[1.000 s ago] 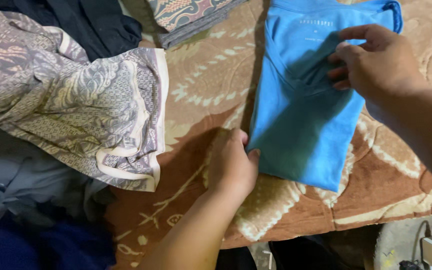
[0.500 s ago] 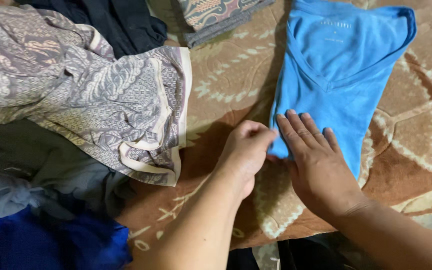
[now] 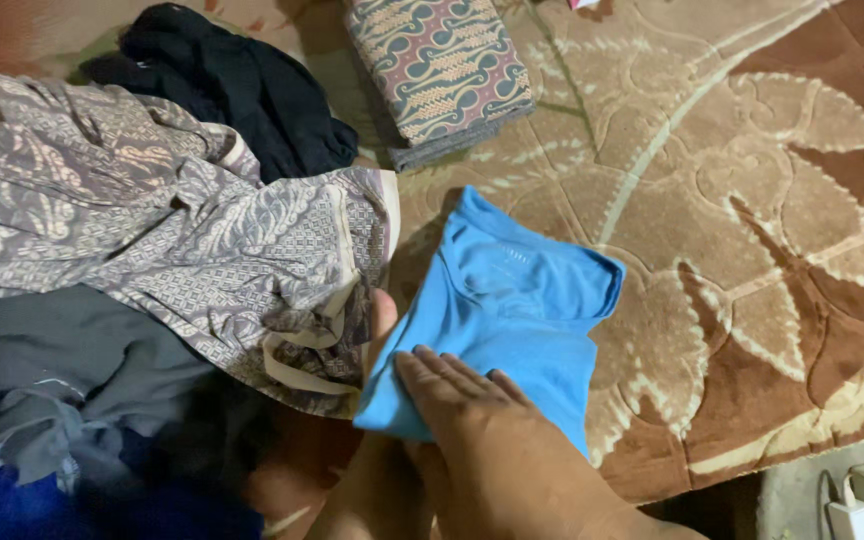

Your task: The person folds a patterned cloth, a blue t-shirt, and a black t-shirt on a bed. They smooth and fold each item by hand, then place the finished folds on the bed.

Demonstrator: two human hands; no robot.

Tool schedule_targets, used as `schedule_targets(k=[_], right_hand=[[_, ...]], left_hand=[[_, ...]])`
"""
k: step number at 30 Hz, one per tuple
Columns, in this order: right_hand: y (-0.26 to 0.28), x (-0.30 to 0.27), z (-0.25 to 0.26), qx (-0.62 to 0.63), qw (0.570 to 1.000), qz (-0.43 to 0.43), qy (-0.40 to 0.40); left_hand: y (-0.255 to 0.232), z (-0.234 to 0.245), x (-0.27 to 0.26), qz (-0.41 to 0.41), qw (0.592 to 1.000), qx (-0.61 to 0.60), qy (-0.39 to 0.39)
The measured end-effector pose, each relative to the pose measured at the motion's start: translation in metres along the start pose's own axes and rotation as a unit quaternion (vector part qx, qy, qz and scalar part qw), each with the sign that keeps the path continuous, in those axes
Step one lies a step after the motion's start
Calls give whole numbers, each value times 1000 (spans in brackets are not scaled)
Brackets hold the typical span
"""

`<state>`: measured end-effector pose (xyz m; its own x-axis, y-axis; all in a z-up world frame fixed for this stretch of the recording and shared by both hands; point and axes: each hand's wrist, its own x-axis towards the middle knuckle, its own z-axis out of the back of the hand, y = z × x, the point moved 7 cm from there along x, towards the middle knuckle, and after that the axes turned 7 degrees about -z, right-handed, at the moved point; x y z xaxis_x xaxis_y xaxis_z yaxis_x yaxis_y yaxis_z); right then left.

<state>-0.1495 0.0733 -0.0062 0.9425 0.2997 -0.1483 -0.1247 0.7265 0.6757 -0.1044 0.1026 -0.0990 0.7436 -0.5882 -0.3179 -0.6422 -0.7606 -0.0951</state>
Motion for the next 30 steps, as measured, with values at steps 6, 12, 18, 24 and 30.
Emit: schedule_targets(k=[6,12,18,24,30], right_hand=[[36,25,32,9,983,-74,-169],[3,92,76,191,902,-268,-280],[20,168,51,676,693,-237,80],[31,241,76,566,780,-251,89],[43,326,99,499,800,-331,37]], left_hand=[[-70,-9,-32,-108,989,-43,89],[-160,-54,-47,-220,952,-74,198],[-220,-86,-37,-250,943,-49,213],[-276,-87,-20,-190,974,48,115],[-357,-84,27,-179,939,294,-4]])
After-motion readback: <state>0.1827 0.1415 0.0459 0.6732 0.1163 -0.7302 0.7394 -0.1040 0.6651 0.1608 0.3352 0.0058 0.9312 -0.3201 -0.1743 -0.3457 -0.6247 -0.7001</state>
